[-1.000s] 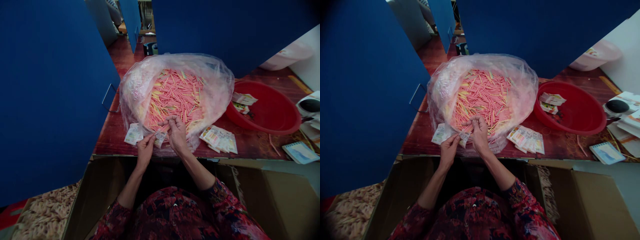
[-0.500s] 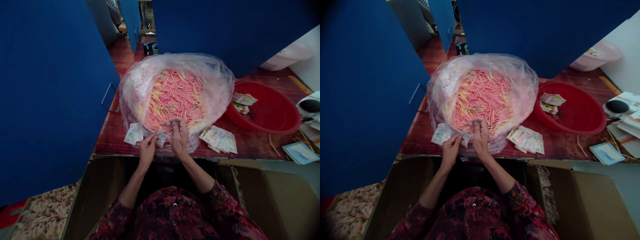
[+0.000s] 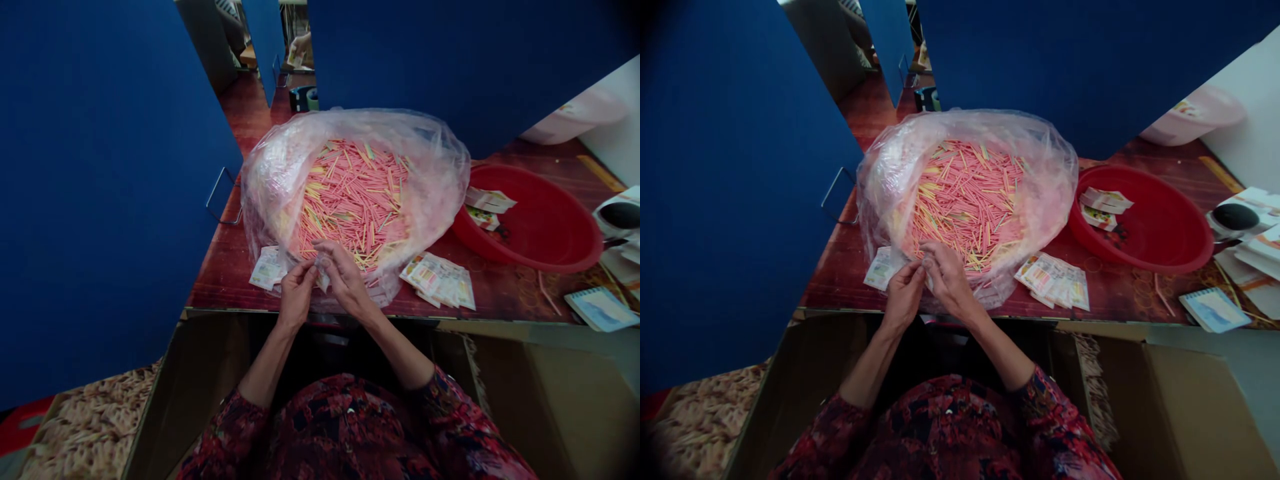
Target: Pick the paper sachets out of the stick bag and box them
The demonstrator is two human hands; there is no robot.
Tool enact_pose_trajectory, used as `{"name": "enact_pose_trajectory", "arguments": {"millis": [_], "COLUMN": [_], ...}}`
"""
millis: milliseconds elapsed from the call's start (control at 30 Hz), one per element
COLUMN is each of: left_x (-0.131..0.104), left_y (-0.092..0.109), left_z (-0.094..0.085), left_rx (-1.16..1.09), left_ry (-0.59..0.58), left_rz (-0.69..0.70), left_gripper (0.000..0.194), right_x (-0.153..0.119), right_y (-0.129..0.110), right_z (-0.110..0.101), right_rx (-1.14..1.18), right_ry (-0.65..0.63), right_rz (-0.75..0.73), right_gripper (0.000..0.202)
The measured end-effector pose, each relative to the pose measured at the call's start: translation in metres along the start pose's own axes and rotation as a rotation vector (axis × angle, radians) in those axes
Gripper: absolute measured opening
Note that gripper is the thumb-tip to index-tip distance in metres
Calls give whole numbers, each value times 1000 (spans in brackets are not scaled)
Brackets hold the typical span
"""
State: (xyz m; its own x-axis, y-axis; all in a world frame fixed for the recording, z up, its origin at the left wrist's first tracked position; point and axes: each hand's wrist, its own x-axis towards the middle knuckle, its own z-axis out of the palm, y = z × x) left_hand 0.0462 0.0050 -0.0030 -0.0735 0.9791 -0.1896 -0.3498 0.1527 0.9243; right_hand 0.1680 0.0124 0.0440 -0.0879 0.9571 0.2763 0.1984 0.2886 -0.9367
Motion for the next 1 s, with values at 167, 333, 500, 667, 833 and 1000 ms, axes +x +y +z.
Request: {"name": "enact_pose_trajectory", "arguments": {"millis": [167,333,500,667,833,1000], "left_x": [3,7,9,6,-1,-10], "left_y": [12,18,17,19,14,13], "left_z": [2,-2,-4,6,13,10], "left_rx": [-195,-195,-80,-224,-128,155], "left_ry": [-30,-62,-7,13,-65,-238], "left_rz": [-31,-46,40,-55,-59,-32], "left_gripper": [39,33,21,23,21,19], "right_x": [-4,-5,-5,-6,-8,-16], "right_y": [8,14,8,21,20,10], "right_z": [-3,-7,-10,-9,-8,-24], "right_rx": [74,220,161,284,264,86], "right_ry": [111,120,82,213,201,265], "right_rz": [5,128,60,216,289,261], "right_gripper": [39,14,11,14,21,26]}}
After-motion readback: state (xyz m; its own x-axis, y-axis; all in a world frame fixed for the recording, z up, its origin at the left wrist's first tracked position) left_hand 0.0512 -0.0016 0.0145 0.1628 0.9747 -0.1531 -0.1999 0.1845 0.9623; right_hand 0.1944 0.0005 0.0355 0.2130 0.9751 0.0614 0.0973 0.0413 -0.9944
